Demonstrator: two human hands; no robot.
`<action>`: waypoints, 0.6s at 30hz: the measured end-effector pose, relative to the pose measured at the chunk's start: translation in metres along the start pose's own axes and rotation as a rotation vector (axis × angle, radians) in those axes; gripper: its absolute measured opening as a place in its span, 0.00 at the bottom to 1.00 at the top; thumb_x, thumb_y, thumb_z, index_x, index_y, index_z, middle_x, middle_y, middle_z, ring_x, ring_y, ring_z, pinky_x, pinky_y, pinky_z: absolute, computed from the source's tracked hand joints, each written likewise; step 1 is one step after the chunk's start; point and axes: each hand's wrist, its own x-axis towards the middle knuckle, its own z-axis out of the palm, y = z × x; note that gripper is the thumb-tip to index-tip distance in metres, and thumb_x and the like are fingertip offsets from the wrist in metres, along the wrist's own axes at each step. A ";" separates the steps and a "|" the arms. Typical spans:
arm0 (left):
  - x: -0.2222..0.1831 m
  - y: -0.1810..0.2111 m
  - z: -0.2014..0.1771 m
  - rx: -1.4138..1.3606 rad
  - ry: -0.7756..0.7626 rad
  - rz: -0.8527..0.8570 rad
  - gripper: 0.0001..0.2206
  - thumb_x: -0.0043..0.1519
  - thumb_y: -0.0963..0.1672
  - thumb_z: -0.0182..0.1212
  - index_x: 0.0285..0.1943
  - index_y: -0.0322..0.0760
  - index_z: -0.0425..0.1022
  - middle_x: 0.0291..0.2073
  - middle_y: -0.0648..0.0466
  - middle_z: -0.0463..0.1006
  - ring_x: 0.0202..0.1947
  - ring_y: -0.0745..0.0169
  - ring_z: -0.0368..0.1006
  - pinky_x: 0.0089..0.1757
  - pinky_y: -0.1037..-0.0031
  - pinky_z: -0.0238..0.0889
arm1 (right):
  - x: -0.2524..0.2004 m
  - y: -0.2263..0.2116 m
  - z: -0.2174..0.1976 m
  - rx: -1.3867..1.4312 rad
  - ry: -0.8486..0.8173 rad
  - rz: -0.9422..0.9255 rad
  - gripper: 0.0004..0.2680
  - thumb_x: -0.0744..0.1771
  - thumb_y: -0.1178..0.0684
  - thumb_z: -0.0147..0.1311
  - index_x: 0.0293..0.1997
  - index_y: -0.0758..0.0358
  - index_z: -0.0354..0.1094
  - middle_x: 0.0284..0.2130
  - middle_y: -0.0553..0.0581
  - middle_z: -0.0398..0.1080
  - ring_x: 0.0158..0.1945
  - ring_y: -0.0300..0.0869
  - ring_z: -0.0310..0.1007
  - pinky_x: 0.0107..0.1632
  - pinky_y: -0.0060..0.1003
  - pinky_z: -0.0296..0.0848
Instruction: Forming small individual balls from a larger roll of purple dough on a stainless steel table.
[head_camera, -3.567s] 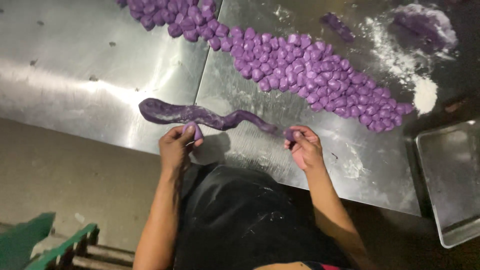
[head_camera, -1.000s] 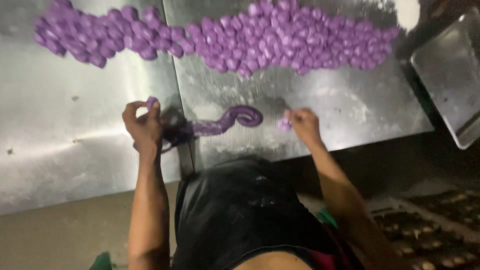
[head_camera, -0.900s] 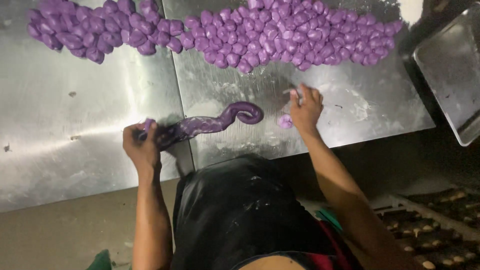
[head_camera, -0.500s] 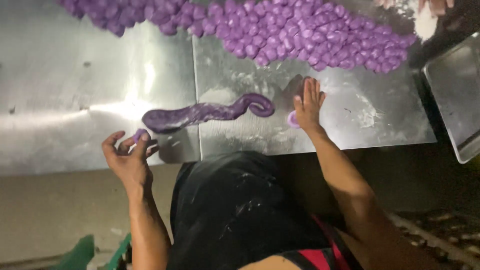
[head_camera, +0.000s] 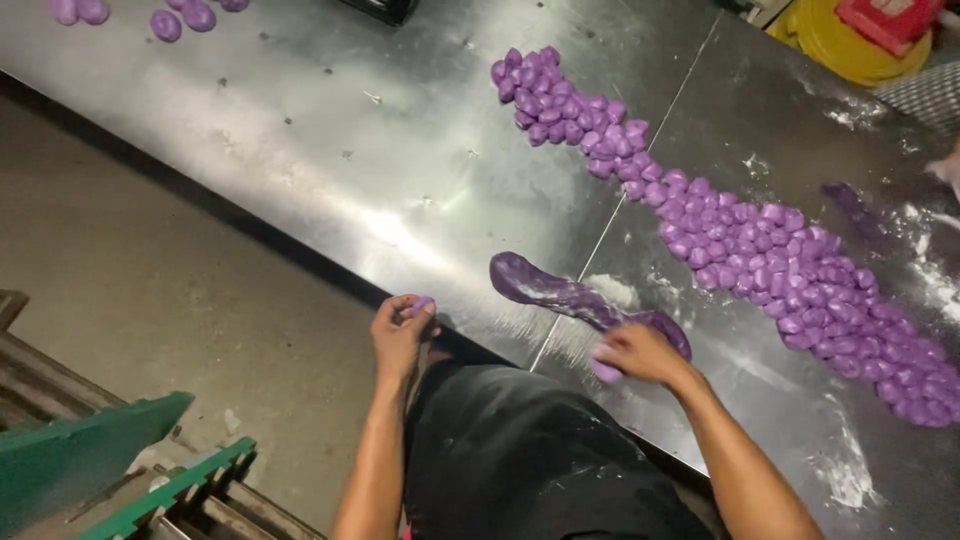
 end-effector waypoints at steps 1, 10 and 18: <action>0.001 0.002 -0.001 -0.002 -0.002 0.007 0.12 0.57 0.38 0.69 0.48 0.32 0.74 0.34 0.51 0.80 0.28 0.65 0.76 0.31 0.74 0.73 | 0.017 -0.046 -0.020 -0.003 0.006 -0.004 0.15 0.65 0.39 0.60 0.35 0.63 0.78 0.23 0.65 0.72 0.29 0.47 0.70 0.34 0.46 0.67; -0.002 0.046 -0.014 0.022 -0.044 0.088 0.17 0.58 0.38 0.67 0.56 0.30 0.69 0.36 0.47 0.81 0.30 0.63 0.77 0.32 0.72 0.72 | 0.026 -0.270 -0.124 0.680 0.164 -0.695 0.21 0.68 0.54 0.57 0.70 0.64 0.60 0.64 0.62 0.69 0.66 0.46 0.71 0.64 0.39 0.71; 0.011 -0.004 -0.033 -0.025 0.007 0.070 0.20 0.55 0.34 0.65 0.59 0.28 0.77 0.44 0.48 0.81 0.39 0.61 0.78 0.42 0.74 0.75 | -0.002 0.001 0.040 -0.438 0.774 0.318 0.28 0.69 0.42 0.51 0.75 0.67 0.48 0.73 0.77 0.41 0.75 0.68 0.32 0.62 0.78 0.36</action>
